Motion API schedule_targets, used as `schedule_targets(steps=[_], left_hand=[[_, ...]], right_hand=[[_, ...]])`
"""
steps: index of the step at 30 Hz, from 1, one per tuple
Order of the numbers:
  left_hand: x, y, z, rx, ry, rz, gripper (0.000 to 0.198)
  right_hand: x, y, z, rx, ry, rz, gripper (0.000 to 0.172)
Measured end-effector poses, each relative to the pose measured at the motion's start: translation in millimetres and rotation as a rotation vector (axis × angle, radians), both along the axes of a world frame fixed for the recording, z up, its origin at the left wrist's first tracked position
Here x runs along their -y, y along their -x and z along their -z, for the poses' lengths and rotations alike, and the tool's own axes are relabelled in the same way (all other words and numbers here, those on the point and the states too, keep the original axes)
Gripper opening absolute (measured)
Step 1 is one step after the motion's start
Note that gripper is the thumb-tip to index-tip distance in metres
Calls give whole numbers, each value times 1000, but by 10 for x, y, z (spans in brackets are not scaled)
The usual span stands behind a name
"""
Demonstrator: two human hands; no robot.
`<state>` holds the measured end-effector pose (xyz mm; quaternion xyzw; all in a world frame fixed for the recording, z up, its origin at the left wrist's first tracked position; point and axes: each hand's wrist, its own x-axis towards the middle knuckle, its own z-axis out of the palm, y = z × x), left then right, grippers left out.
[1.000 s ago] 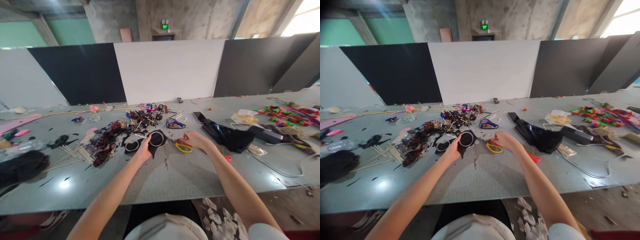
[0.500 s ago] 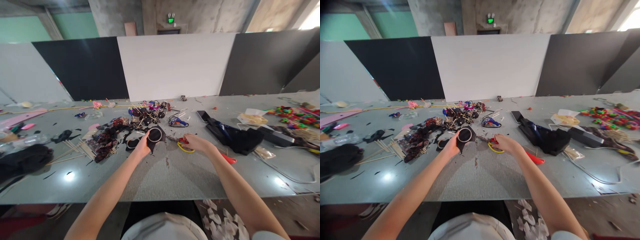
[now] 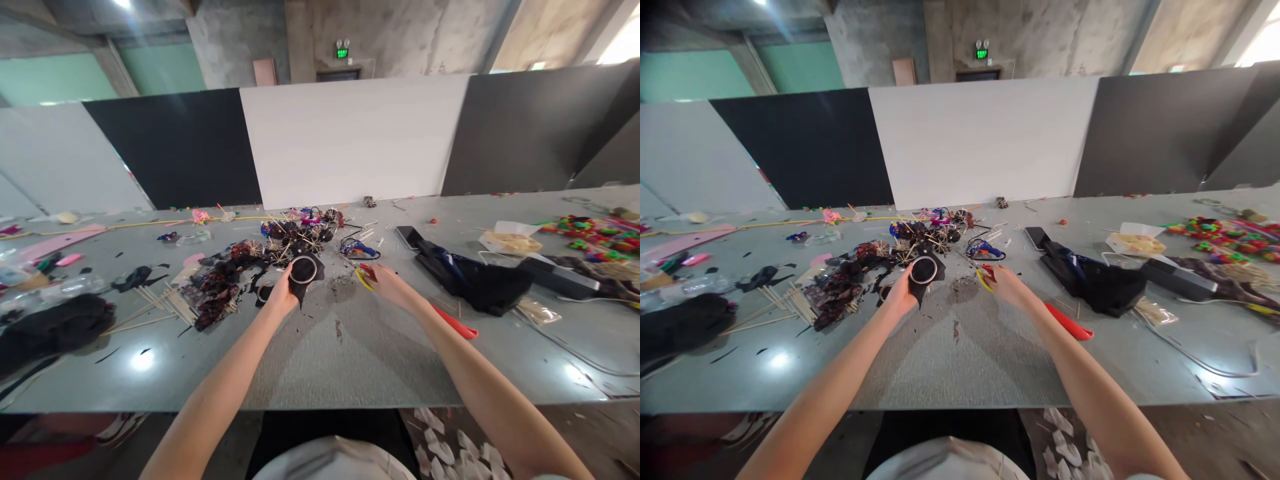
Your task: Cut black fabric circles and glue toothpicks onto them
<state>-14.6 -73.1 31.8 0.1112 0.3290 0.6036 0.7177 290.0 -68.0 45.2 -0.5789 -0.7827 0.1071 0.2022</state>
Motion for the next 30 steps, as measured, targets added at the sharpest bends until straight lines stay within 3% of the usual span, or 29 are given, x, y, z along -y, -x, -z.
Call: schedule_targets(steps=[2, 5, 9, 11, 19, 25, 30], left_hand=[[-12, 9, -9, 11, 1, -26, 28], [-16, 19, -40, 37, -22, -65, 28], [-9, 28, -119, 73, -78, -88, 29], [-4, 29, -164, 68, -83, -129, 28], [87, -30, -339, 108, -103, -213, 32], [217, -175, -458, 87, -141, -248, 34], [283, -233, -460, 75, -206, -246, 32]], right_hand=[[63, 144, -49, -163, 43, 54, 35], [256, 431, -100, -507, 250, 101, 47], [593, 847, -101, -866, 497, -68, 54], [741, 1015, -75, -969, 557, -58, 56], [1061, 1270, 23, -1053, 759, -114, 65], [1180, 1358, -16, -1044, 769, -111, 69], [1232, 1373, -63, -1009, 738, -104, 66]])
